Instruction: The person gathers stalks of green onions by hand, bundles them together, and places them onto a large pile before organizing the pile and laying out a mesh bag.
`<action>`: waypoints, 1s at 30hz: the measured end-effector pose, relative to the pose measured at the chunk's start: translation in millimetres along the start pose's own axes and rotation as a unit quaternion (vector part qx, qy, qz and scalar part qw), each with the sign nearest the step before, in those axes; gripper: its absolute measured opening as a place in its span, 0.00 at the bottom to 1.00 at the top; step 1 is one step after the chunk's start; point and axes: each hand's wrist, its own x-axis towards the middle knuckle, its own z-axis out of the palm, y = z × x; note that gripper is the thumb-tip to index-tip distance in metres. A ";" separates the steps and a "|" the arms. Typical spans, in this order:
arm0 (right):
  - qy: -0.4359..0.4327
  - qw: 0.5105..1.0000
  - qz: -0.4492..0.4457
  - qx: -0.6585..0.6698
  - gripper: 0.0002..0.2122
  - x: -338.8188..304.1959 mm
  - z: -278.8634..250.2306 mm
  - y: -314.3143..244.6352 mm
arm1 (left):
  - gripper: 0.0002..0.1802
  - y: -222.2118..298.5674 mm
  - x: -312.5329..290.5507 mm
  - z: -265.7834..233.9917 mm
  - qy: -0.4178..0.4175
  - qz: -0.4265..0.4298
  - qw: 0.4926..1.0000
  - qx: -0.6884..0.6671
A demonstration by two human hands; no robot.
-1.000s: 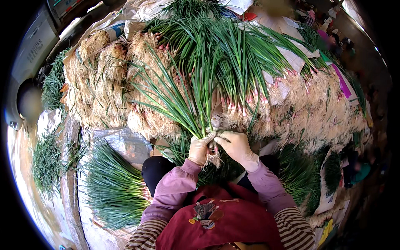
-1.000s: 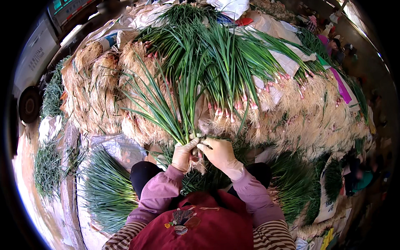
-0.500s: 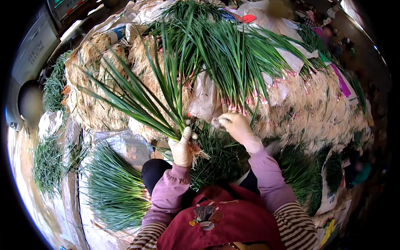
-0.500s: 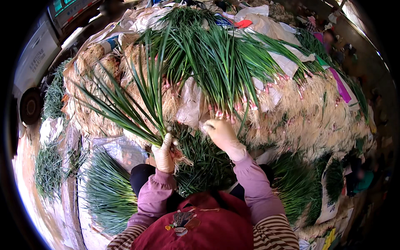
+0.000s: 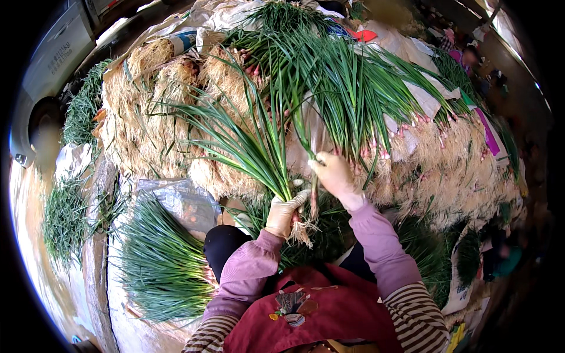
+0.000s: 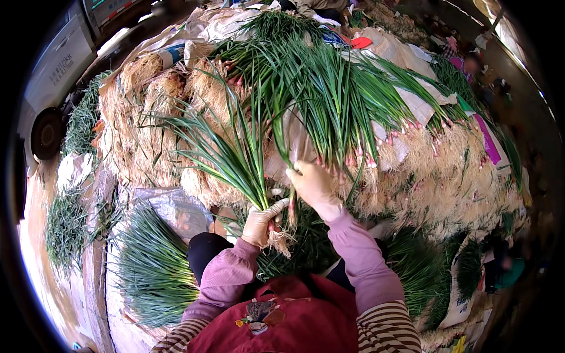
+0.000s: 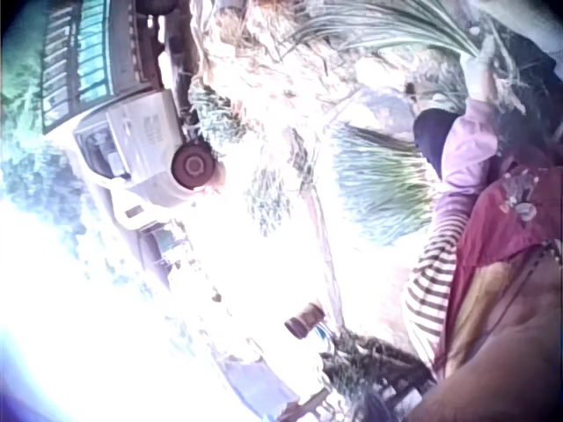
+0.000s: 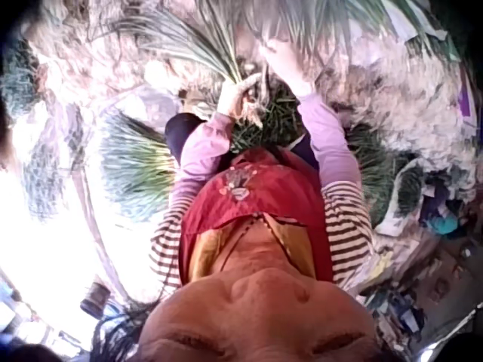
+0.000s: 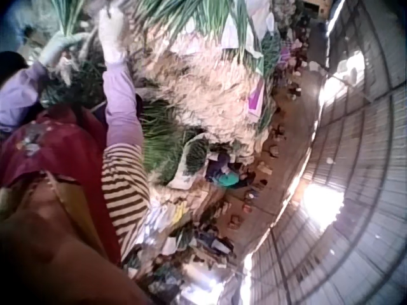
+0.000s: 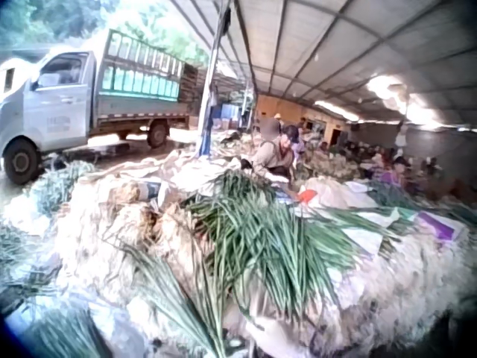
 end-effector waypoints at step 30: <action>0.091 0.981 0.145 0.090 0.07 3.7 -49.0 67.8 | 0.16 -27.2 -1.2 11.8 -0.036 -0.001 0.999 0.036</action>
